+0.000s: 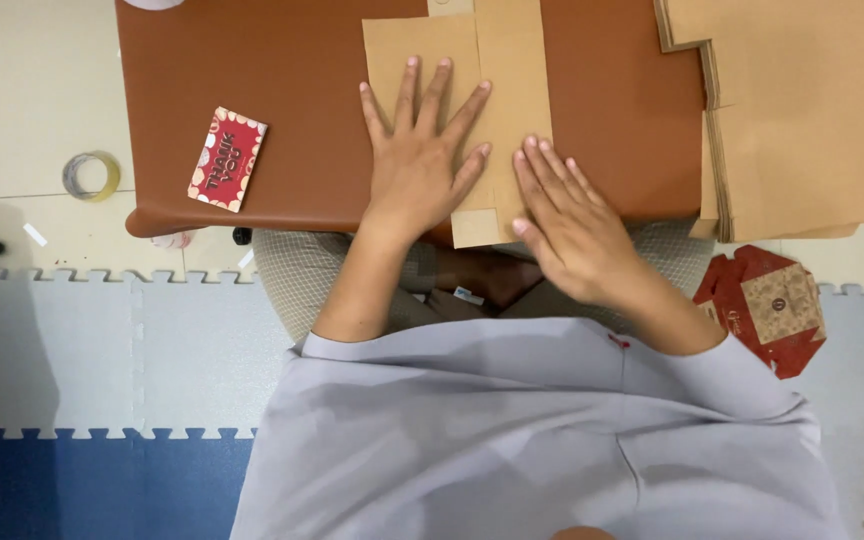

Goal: Assembling a small cardboard box by folding its flaps and tucking them into place.

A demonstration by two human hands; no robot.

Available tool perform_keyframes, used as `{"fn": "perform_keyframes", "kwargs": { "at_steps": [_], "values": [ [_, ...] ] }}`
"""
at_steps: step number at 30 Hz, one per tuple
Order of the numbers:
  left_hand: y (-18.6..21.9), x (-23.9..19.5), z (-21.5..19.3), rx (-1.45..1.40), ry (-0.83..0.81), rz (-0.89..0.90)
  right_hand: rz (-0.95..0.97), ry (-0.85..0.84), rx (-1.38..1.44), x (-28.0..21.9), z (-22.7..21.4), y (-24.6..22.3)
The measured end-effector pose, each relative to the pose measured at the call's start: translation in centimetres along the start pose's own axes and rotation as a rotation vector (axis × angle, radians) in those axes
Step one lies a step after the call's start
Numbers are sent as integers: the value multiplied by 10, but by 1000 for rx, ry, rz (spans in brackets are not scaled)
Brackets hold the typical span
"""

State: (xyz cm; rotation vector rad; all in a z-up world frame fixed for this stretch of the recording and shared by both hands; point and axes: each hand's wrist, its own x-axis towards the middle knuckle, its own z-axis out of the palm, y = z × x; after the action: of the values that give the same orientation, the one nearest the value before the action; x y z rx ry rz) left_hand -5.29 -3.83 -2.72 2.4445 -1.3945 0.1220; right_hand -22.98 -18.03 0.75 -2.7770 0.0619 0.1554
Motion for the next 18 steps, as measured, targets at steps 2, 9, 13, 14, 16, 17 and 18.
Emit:
{"fn": "perform_keyframes", "kwargs": {
  "at_steps": [2, 9, 13, 14, 16, 17, 18],
  "values": [
    [0, 0, 0, 11, -22, -3, 58, -96, -14, 31, -20, 3],
    [-2, 0, 3, 12, -68, -32, 67, -59, 8, 155, -36, 63],
    [-1, -1, 3, 68, -47, -34, 6, 102, 5, 176, -28, 71],
    [-1, -1, 2, 59, -60, -39, 0, 144, -24, 174, -24, 71],
    [-1, 1, 1, 44, -76, -37, 3, 186, -54, 158, -24, 61],
    [-1, -1, 1, 44, -58, -32, 64, 100, -33, 145, -25, 50],
    [0, -1, 2, 43, -39, -27, 125, 14, -12, 132, -26, 40]
  ]
}}
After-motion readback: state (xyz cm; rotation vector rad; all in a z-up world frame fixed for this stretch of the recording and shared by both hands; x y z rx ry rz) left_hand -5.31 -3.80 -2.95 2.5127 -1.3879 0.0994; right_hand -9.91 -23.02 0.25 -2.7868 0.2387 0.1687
